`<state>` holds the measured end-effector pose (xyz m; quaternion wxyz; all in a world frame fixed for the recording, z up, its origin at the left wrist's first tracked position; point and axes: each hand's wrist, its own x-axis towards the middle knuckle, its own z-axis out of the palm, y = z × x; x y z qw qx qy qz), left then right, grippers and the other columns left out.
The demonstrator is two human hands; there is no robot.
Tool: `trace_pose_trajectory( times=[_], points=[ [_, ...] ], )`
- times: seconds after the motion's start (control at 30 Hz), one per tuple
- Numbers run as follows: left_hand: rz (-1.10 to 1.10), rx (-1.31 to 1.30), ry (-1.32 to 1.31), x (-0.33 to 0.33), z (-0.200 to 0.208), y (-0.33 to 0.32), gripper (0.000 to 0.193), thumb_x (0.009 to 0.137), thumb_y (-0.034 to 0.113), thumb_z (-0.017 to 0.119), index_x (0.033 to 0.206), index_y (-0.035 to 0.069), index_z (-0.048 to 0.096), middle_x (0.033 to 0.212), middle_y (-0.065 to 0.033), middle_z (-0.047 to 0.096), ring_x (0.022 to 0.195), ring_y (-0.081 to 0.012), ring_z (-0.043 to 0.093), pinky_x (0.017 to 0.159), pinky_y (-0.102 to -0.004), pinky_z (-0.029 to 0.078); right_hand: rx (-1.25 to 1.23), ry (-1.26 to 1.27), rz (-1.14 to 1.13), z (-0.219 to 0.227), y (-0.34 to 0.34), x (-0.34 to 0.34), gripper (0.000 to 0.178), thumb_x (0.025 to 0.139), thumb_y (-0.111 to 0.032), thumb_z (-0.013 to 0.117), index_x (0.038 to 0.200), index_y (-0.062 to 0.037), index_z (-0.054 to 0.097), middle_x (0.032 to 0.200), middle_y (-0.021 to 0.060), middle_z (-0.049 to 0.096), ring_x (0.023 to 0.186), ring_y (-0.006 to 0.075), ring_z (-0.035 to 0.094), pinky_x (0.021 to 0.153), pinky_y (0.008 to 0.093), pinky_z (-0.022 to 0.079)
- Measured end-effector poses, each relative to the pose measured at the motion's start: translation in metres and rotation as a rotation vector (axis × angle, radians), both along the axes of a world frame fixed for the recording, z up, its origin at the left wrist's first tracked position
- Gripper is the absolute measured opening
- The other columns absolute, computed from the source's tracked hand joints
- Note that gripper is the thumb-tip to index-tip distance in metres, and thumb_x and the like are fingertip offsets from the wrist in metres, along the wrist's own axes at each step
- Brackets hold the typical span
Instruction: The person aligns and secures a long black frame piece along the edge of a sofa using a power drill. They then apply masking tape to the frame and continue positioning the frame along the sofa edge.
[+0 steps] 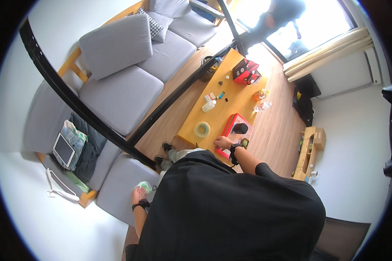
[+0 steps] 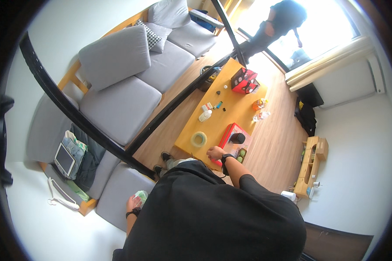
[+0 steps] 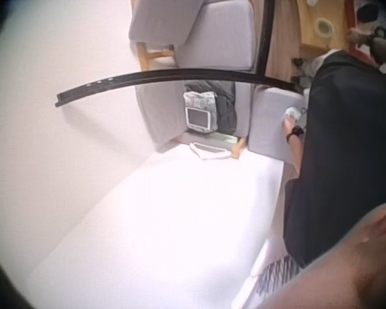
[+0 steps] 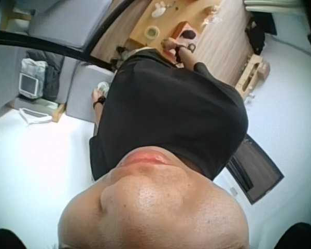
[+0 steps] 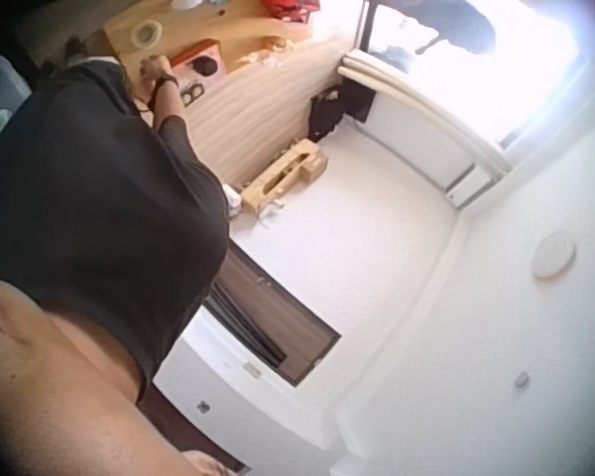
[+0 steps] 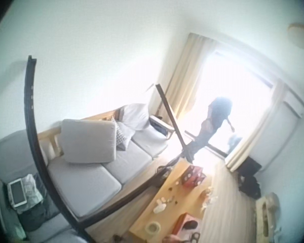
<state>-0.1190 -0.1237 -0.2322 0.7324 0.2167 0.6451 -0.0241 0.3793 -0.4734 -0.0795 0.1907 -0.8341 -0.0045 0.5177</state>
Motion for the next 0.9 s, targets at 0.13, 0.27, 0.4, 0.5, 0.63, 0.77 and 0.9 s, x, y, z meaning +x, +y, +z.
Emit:
trace_pose_trajectory(
  times=[0.13,0.27,0.4,0.5,0.63,0.77,0.9],
  points=[
    [0.026,0.013,0.022,-0.001,0.000,-0.006,0.042,0.095,0.030,0.057,0.129,0.006,0.051,0.111,-0.0126,0.065,0.096,-0.0240,0.065,0.075,-0.0419,0.055,0.003,0.007,0.018,0.001,0.005,0.003,0.035,0.093,-0.029,0.057,0.112,-0.0010,0.067,0.099,0.0106,0.073,0.088,0.0209,0.071,0.072,0.0356,0.058],
    [0.020,0.042,0.027,0.001,0.003,-0.011,0.042,0.096,0.030,0.057,0.130,0.006,0.051,0.111,-0.0127,0.065,0.096,-0.0241,0.065,0.077,-0.0433,0.054,0.024,0.028,0.004,0.001,0.005,0.005,0.036,0.093,-0.028,0.057,0.114,-0.0010,0.066,0.099,0.0114,0.073,0.089,0.0215,0.072,0.072,0.0361,0.058],
    [0.011,0.042,0.048,0.004,0.005,-0.013,0.042,0.096,0.030,0.056,0.130,0.006,0.052,0.111,-0.0127,0.064,0.098,-0.0247,0.065,0.079,-0.0440,0.053,0.024,0.033,0.002,-0.003,0.003,0.008,0.036,0.092,-0.028,0.058,0.115,-0.0011,0.066,0.100,0.0112,0.073,0.089,0.0215,0.072,0.072,0.0358,0.058],
    [0.011,0.039,0.045,0.006,0.008,-0.013,0.042,0.096,0.030,0.055,0.131,0.006,0.052,0.113,-0.0133,0.064,0.100,-0.0257,0.064,0.081,-0.0446,0.053,0.016,0.031,0.007,-0.005,0.001,0.010,0.037,0.092,-0.029,0.058,0.115,-0.0012,0.066,0.100,0.0110,0.073,0.088,0.0211,0.072,0.071,0.0353,0.058],
    [-0.018,0.035,0.033,0.011,0.014,-0.014,0.043,0.097,0.030,0.054,0.131,0.006,0.051,0.115,-0.0139,0.064,0.102,-0.0265,0.064,0.083,-0.0450,0.053,0.000,0.044,0.012,-0.009,0.000,0.013,0.037,0.092,-0.029,0.058,0.115,-0.0010,0.067,0.099,0.0108,0.073,0.086,0.0207,0.072,0.067,0.0343,0.058],
    [-0.041,0.042,0.046,0.014,0.021,-0.014,0.042,0.097,0.030,0.054,0.131,0.006,0.051,0.116,-0.0139,0.064,0.103,-0.0265,0.064,0.084,-0.0450,0.054,0.001,0.057,0.042,-0.014,0.005,0.021,0.036,0.091,-0.029,0.058,0.112,-0.0004,0.067,0.096,0.0102,0.073,0.084,0.0207,0.072,0.065,0.0337,0.058],
    [-0.038,0.052,0.052,0.015,0.024,-0.013,0.041,0.097,0.030,0.053,0.131,0.008,0.051,0.116,-0.0136,0.065,0.105,-0.0263,0.064,0.085,-0.0446,0.054,0.015,0.065,0.082,-0.015,0.025,0.034,0.035,0.091,-0.029,0.058,0.110,-0.0014,0.068,0.095,0.0090,0.073,0.085,0.0196,0.072,0.068,0.0342,0.058]
  ],
)
